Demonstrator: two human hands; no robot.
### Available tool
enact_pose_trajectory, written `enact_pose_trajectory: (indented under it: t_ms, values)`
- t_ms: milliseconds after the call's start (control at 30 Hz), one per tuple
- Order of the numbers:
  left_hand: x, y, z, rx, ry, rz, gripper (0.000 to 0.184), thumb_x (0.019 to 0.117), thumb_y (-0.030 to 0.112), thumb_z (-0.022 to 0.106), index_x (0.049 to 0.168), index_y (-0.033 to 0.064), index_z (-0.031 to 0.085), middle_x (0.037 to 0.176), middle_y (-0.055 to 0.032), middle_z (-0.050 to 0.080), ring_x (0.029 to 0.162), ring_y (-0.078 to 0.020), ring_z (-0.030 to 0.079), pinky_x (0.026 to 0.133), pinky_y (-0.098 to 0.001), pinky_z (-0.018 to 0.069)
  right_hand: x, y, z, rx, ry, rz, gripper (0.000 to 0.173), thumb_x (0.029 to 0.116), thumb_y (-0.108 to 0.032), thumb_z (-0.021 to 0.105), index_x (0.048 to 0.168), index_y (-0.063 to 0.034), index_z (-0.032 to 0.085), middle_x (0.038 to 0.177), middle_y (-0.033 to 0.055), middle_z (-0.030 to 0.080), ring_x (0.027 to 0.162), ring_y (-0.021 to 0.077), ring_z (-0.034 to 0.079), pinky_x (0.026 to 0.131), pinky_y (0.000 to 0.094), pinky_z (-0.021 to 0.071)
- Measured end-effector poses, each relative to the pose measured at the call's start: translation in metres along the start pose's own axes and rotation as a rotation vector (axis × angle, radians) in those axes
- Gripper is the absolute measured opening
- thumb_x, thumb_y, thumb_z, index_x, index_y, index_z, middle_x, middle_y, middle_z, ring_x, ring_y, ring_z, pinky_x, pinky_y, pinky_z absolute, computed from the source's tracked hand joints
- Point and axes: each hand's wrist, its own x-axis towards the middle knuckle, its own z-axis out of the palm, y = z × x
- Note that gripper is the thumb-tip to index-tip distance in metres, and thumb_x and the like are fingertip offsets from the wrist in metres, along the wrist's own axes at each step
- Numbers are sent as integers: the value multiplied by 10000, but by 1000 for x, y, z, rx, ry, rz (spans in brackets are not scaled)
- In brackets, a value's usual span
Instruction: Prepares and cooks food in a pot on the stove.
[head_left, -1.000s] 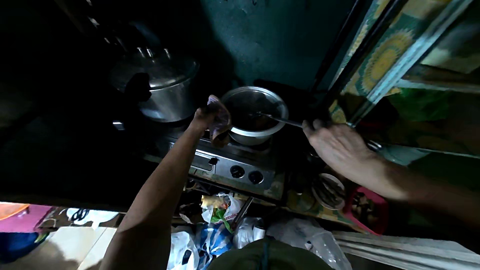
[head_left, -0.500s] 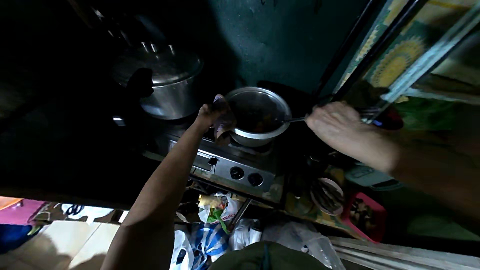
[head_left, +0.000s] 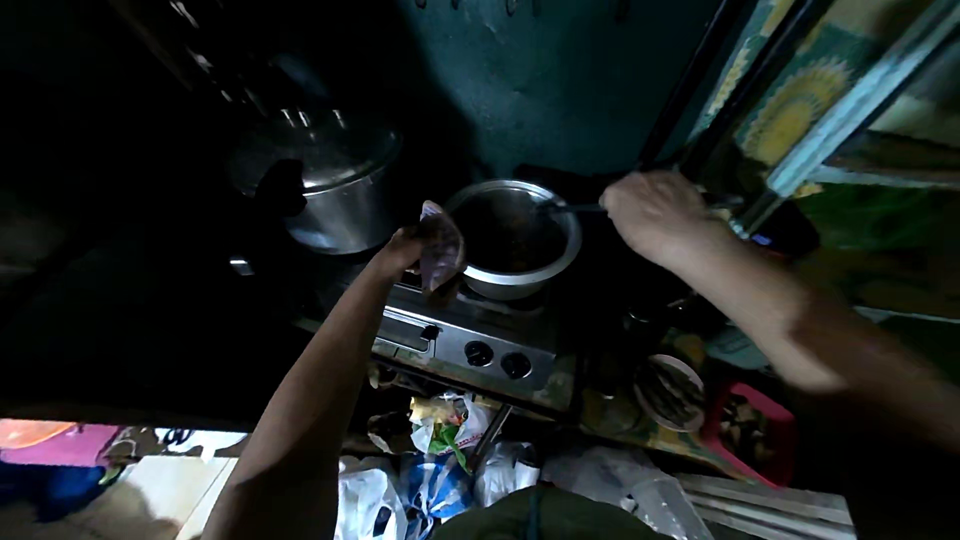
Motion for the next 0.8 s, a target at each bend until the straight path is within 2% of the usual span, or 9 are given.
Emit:
enact_pose_trajectory:
  t_ms: [100, 200, 333, 400, 467, 533, 633, 700, 800]
  values:
    - [-4, 4, -2, 9, -21, -25, 406, 1079, 326, 526, 1384, 60, 559, 1213, -208, 632, 1017, -288, 619, 855, -497, 523, 13, -3, -17, 120, 34, 27, 203, 1049, -122, 557, 1056, 34, 685, 1074, 259, 676, 1062, 448, 657, 873, 607, 510]
    - [-9, 10, -2, 5, 0, -47, 394, 1081, 314, 499, 1360, 44, 565, 1185, -196, 628, 990, -267, 605, 837, -464, 514, 41, -25, -8, 218, -19, 74, 177, 1033, -68, 538, 1063, 61, 655, 1144, 267, 658, 1123, 429, 644, 904, 588, 514]
    - [-18, 18, 8, 54, 42, 17, 485, 1067, 402, 540, 1316, -10, 606, 1224, -226, 649, 1096, -323, 630, 954, -540, 502, 55, -53, 18, 250, -41, -18, 204, 1040, -43, 504, 1130, 58, 656, 1200, 254, 658, 1167, 413, 636, 947, 566, 512]
    - [-16, 19, 12, 121, 52, 89, 438, 1044, 325, 611, 1292, -36, 616, 1226, -232, 655, 1132, -326, 633, 1006, -539, 488, 51, -61, 22, 236, -16, -111, 210, 1049, -44, 488, 1107, 62, 659, 1182, 254, 658, 1172, 410, 623, 977, 556, 484]
    - [-4, 16, 12, 202, 62, 62, 477, 1058, 333, 585, 1289, -83, 598, 1261, -288, 633, 1198, -397, 613, 1061, -585, 453, 45, -64, 19, 186, -2, -191, 215, 1061, -47, 469, 1092, 56, 655, 1173, 244, 657, 1178, 400, 619, 1002, 536, 471]
    - [4, 13, 14, 224, 75, 23, 519, 1073, 371, 544, 1283, -100, 596, 1277, -317, 617, 1217, -432, 599, 1070, -615, 434, 37, -63, 17, 101, -8, -278, 208, 1058, -29, 467, 1062, 61, 654, 1132, 241, 658, 1140, 398, 629, 975, 526, 485]
    - [6, 11, 18, 80, 95, 18, 468, 1067, 334, 561, 1282, -82, 588, 1228, -283, 628, 1133, -375, 618, 1012, -572, 476, 19, -52, 20, -30, 27, -452, 169, 1020, 34, 500, 978, 70, 660, 961, 228, 660, 968, 398, 664, 837, 511, 522]
    - [10, 8, 21, 50, 140, 7, 448, 1046, 313, 601, 1251, -86, 605, 1204, -285, 643, 1116, -391, 633, 999, -589, 483, 10, -36, 27, -91, 59, -542, 142, 1001, 50, 527, 1049, 58, 660, 910, 216, 659, 900, 395, 670, 805, 504, 527]
    - [12, 5, 25, 75, 168, 15, 466, 1042, 331, 608, 1245, -89, 609, 1212, -294, 645, 1140, -401, 636, 1014, -595, 482, -3, 2, 39, -141, 117, -571, 268, 990, 30, 574, 1242, 7, 663, 951, 212, 672, 824, 388, 682, 763, 501, 549]
